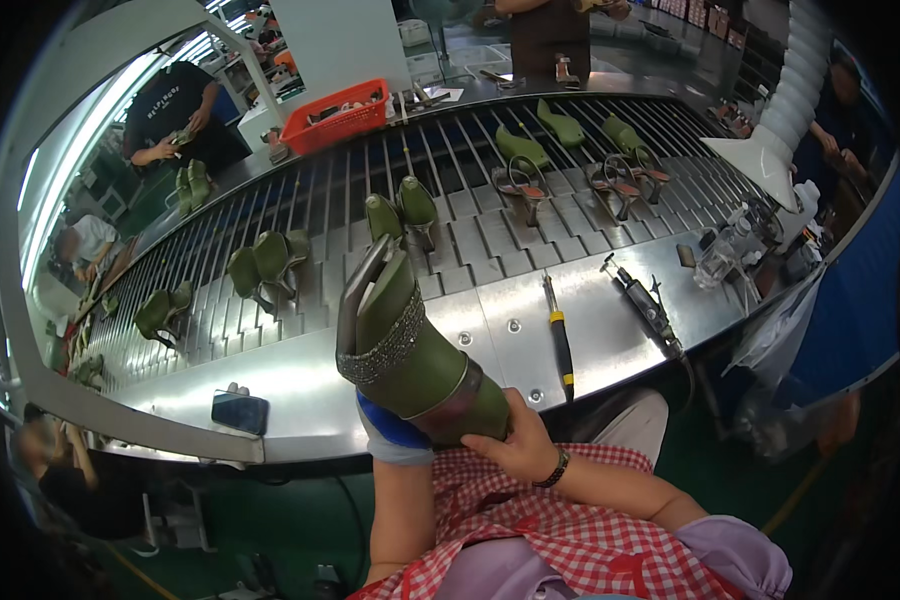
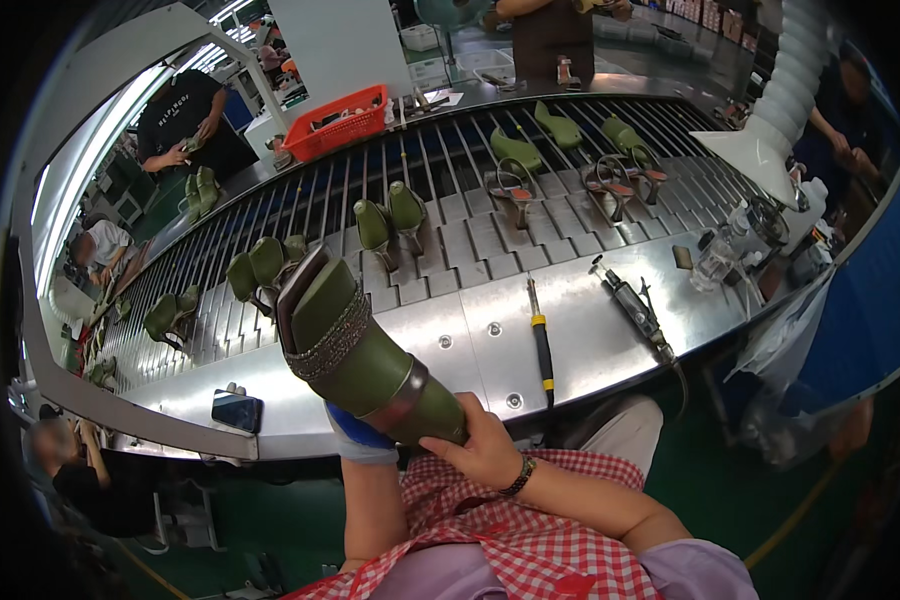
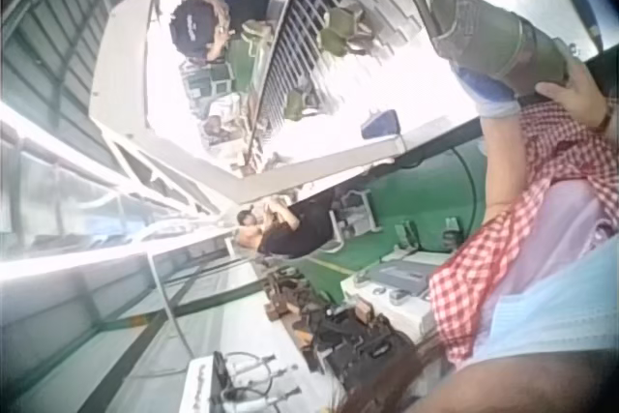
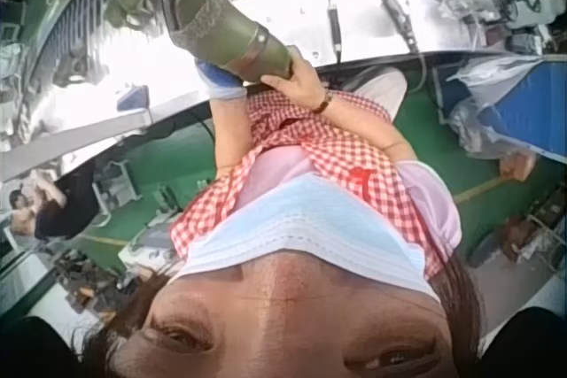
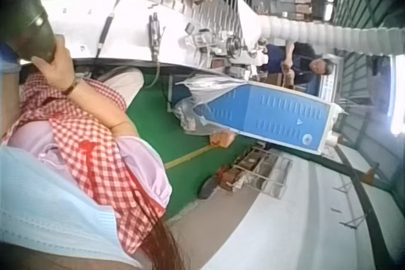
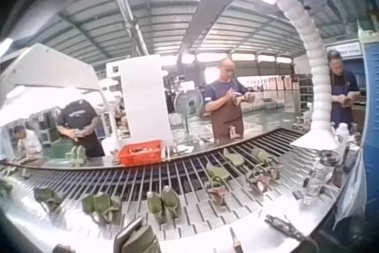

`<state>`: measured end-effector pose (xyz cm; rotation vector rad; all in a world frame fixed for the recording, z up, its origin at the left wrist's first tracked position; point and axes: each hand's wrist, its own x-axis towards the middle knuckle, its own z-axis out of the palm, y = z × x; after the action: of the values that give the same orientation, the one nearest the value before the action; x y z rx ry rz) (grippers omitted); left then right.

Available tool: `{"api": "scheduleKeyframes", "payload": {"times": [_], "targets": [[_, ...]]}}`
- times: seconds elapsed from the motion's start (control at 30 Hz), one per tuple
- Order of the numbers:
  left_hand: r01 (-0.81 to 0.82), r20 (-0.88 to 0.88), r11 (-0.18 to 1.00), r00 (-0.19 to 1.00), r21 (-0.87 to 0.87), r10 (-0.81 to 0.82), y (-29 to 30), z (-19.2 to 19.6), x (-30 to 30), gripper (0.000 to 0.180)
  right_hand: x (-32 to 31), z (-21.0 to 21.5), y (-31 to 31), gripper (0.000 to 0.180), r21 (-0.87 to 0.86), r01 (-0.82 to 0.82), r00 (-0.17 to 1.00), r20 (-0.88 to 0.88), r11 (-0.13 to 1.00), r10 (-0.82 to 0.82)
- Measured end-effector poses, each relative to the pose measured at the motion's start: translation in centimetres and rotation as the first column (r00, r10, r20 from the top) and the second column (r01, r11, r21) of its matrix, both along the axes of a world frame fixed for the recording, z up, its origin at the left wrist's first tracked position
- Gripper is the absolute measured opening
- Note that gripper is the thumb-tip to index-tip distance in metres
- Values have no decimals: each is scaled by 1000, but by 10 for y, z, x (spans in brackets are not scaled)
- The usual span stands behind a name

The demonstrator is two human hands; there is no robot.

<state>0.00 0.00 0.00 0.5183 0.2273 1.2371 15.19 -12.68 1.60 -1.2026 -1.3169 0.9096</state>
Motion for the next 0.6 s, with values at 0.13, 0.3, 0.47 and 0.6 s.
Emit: {"api": "scheduleKeyframes", "payload": {"times": [0.13,0.3,0.47,0.6], "targets": [[19,11,972,1000,-235,-17,-4,26,4,39,16,-16,18,52,99,-30,992,-122,995,43],[-372,-488,928,803,36,341,-33,75,7,38,6,-13,29,49,192,-71,983,-152,979,101],[-305,-232,933,938,-191,259,-9,44,-8,39,-18,-13,15,49,53,-57,955,-288,997,70],[-124,-189,990,976,-61,110,-4,33,-10,36,-10,-26,15,51,60,-46,986,-159,997,55]]}}
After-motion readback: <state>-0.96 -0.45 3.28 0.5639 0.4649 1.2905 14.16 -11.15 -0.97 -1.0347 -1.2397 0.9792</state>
